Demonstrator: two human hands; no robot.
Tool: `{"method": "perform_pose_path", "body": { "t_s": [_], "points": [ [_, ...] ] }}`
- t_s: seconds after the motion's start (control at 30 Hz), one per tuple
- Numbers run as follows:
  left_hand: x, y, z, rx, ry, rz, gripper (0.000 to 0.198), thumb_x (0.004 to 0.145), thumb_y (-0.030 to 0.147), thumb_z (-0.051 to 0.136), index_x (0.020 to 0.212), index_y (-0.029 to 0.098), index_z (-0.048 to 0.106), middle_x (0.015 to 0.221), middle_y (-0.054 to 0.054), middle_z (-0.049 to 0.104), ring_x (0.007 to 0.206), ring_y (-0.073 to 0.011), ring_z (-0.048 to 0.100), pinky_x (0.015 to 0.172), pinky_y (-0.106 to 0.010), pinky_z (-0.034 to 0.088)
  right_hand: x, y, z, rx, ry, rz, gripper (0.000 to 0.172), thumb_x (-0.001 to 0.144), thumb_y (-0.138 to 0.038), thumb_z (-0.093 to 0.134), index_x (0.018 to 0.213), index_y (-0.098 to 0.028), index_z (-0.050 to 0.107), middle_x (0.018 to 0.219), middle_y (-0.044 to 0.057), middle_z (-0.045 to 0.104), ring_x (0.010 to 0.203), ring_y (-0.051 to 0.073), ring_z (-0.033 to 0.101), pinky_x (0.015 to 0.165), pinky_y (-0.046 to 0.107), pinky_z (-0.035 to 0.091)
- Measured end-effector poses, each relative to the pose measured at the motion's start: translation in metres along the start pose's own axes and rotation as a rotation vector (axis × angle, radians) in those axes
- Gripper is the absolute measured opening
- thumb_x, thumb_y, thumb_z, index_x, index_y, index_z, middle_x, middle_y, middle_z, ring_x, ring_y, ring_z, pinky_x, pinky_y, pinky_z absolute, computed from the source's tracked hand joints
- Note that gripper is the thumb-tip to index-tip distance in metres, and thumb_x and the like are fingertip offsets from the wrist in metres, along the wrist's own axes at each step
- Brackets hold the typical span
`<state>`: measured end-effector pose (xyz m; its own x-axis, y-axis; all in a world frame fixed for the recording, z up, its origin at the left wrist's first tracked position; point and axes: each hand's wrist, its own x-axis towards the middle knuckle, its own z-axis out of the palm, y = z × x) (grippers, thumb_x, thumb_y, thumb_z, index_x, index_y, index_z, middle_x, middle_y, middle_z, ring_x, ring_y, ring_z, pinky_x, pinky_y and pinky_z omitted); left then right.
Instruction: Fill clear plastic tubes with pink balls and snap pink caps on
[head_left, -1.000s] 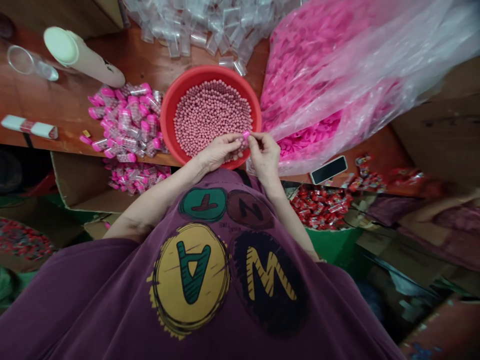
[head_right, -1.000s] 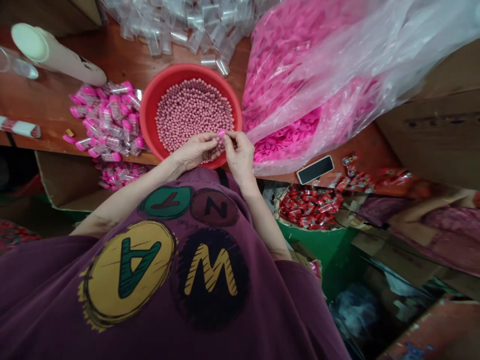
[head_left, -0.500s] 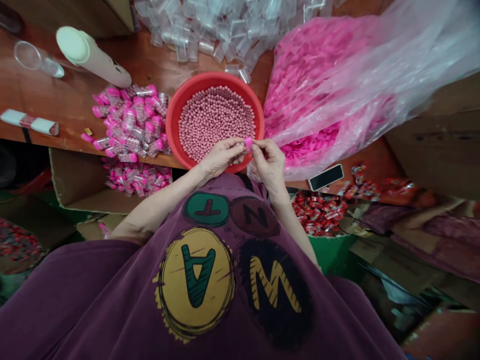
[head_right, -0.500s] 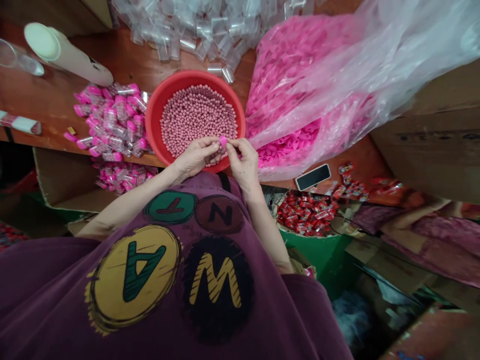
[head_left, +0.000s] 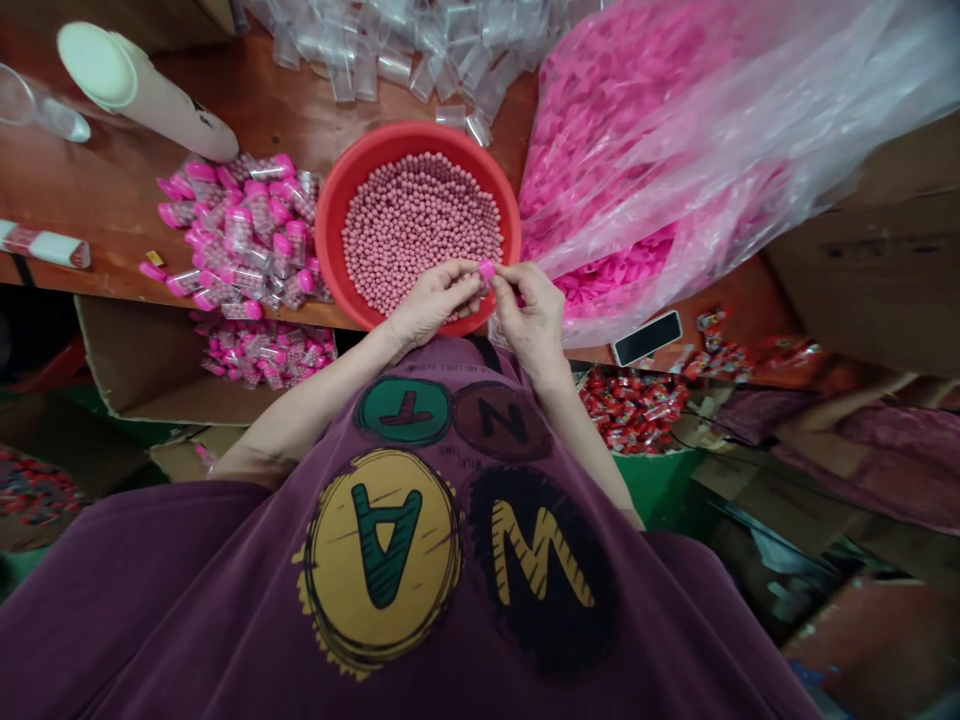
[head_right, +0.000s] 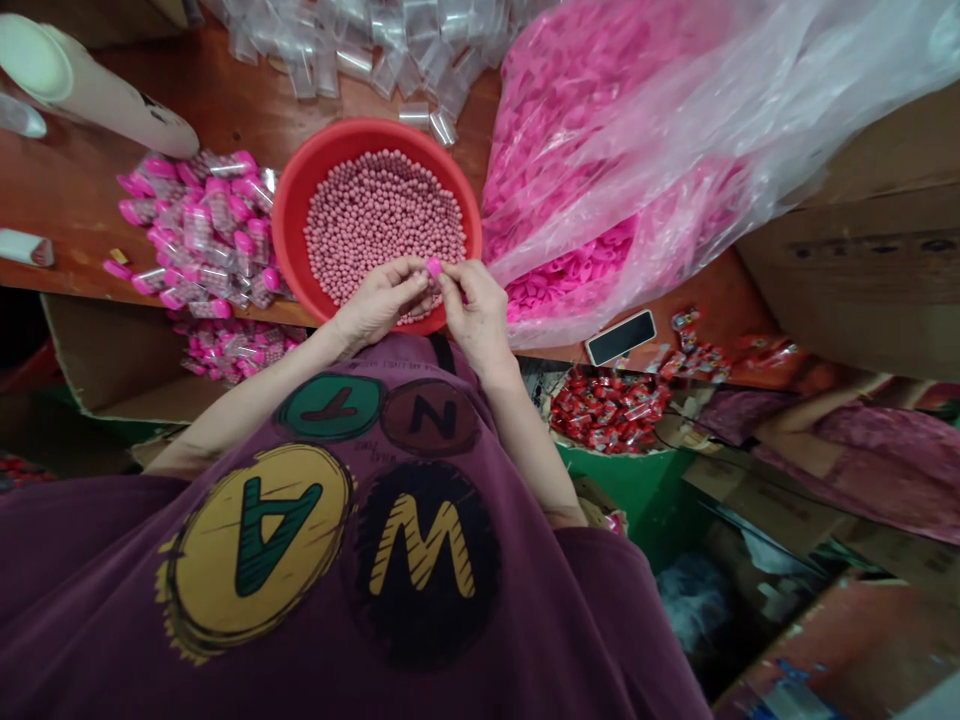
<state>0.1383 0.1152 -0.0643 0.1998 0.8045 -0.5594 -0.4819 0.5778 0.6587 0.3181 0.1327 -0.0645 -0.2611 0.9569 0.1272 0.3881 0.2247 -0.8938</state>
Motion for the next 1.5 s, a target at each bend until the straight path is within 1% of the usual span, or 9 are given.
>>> {"method": "perform_pose_path", "body": {
  "t_s": [0.27, 0.43, 0.6, 0.73, 0.83, 0.97, 1.2, 1.37, 1.5],
  "points": [
    [0.0, 0.0, 0.0, 0.058, -0.015, -0.007, 0.028, 0.096, 0.038, 0.09, 0.109, 0.019, 0.075, 0.082, 0.002, 0.07, 0.063, -0.006, 0.06, 0.059, -0.018, 0.046, -0.007, -0.002, 0.0, -0.002, 0.052, -0.024, 0.027, 0.114, -0.048, 0.064, 0.11, -0.027, 0.08, 0.103, 0.004, 0.079, 0.097, 0.021, 0.074, 0.091, 0.041, 0.063],
    [0.002, 0.0, 0.01, 0.032, -0.021, -0.011, 0.028, 0.098, 0.039, 0.089, 0.105, 0.019, 0.071, 0.08, 0.004, 0.067, 0.061, -0.005, 0.057, 0.058, -0.018, 0.046, -0.005, 0.005, 0.009, 0.04, 0.122, 0.094, 0.036, 0.112, -0.059, 0.065, 0.107, -0.027, 0.079, 0.101, 0.003, 0.078, 0.096, 0.02, 0.074, 0.091, 0.039, 0.063],
    [0.003, -0.003, 0.013, 0.011, 0.023, -0.048, 0.026, 0.101, 0.039, 0.086, 0.101, 0.018, 0.07, 0.076, 0.004, 0.065, 0.061, -0.0047, 0.056, 0.055, -0.018, 0.042, -0.011, 0.031, 0.032, 0.156, 0.196, 0.274, 0.054, 0.104, -0.077, 0.067, 0.104, -0.025, 0.077, 0.098, 0.002, 0.078, 0.091, 0.018, 0.074, 0.086, 0.037, 0.065],
    [0.003, -0.005, 0.013, 0.021, 0.074, -0.057, 0.023, 0.102, 0.036, 0.085, 0.099, 0.019, 0.07, 0.078, 0.003, 0.067, 0.061, -0.0049, 0.056, 0.054, -0.02, 0.04, -0.016, 0.042, 0.046, 0.191, 0.214, 0.353, 0.057, 0.104, -0.079, 0.063, 0.105, -0.023, 0.076, 0.097, 0.003, 0.077, 0.09, 0.019, 0.073, 0.085, 0.038, 0.065],
    [0.004, -0.007, 0.01, 0.025, 0.099, -0.087, 0.023, 0.101, 0.035, 0.085, 0.094, 0.019, 0.069, 0.073, 0.004, 0.064, 0.06, -0.0062, 0.055, 0.055, -0.022, 0.039, -0.018, 0.032, 0.041, 0.119, 0.168, 0.333, 0.054, 0.109, -0.075, 0.06, 0.105, -0.023, 0.076, 0.099, 0.005, 0.076, 0.095, 0.021, 0.072, 0.093, 0.043, 0.065],
    [0.006, -0.011, 0.002, -0.017, 0.104, -0.126, 0.025, 0.101, 0.031, 0.084, 0.086, 0.019, 0.067, 0.072, 0.003, 0.063, 0.061, -0.0077, 0.054, 0.057, -0.025, 0.04, -0.018, 0.018, 0.029, 0.02, 0.005, 0.183, 0.046, 0.114, -0.066, 0.055, 0.112, -0.025, 0.077, 0.109, 0.008, 0.076, 0.107, 0.024, 0.072, 0.106, 0.049, 0.063],
    [0.013, -0.021, -0.014, -0.056, 0.162, -0.117, 0.022, 0.102, 0.03, 0.081, 0.089, 0.02, 0.066, 0.076, 0.003, 0.065, 0.066, -0.0072, 0.06, 0.067, -0.023, 0.051, -0.019, 0.028, 0.038, -0.018, -0.099, 0.165, 0.04, 0.117, -0.058, 0.053, 0.131, -0.029, 0.077, 0.124, 0.01, 0.075, 0.122, 0.027, 0.072, 0.116, 0.053, 0.062],
    [0.015, -0.014, -0.013, -0.036, 0.097, -0.083, 0.018, 0.099, 0.033, 0.085, 0.101, 0.019, 0.072, 0.083, 0.0, 0.072, 0.077, -0.01, 0.07, 0.077, -0.024, 0.058, -0.024, 0.031, 0.036, 0.013, 0.041, 0.181, 0.04, 0.117, -0.057, 0.052, 0.138, -0.032, 0.074, 0.129, 0.009, 0.07, 0.127, 0.025, 0.071, 0.119, 0.057, 0.061],
    [0.012, -0.011, -0.009, 0.051, 0.054, -0.103, 0.021, 0.097, 0.037, 0.087, 0.101, 0.02, 0.075, 0.087, -0.002, 0.076, 0.076, -0.0121, 0.073, 0.073, -0.024, 0.057, -0.025, 0.044, 0.037, 0.142, 0.193, 0.262, 0.048, 0.113, -0.067, 0.058, 0.141, -0.028, 0.065, 0.127, 0.011, 0.072, 0.122, 0.026, 0.073, 0.11, 0.055, 0.066]
  ]
}}
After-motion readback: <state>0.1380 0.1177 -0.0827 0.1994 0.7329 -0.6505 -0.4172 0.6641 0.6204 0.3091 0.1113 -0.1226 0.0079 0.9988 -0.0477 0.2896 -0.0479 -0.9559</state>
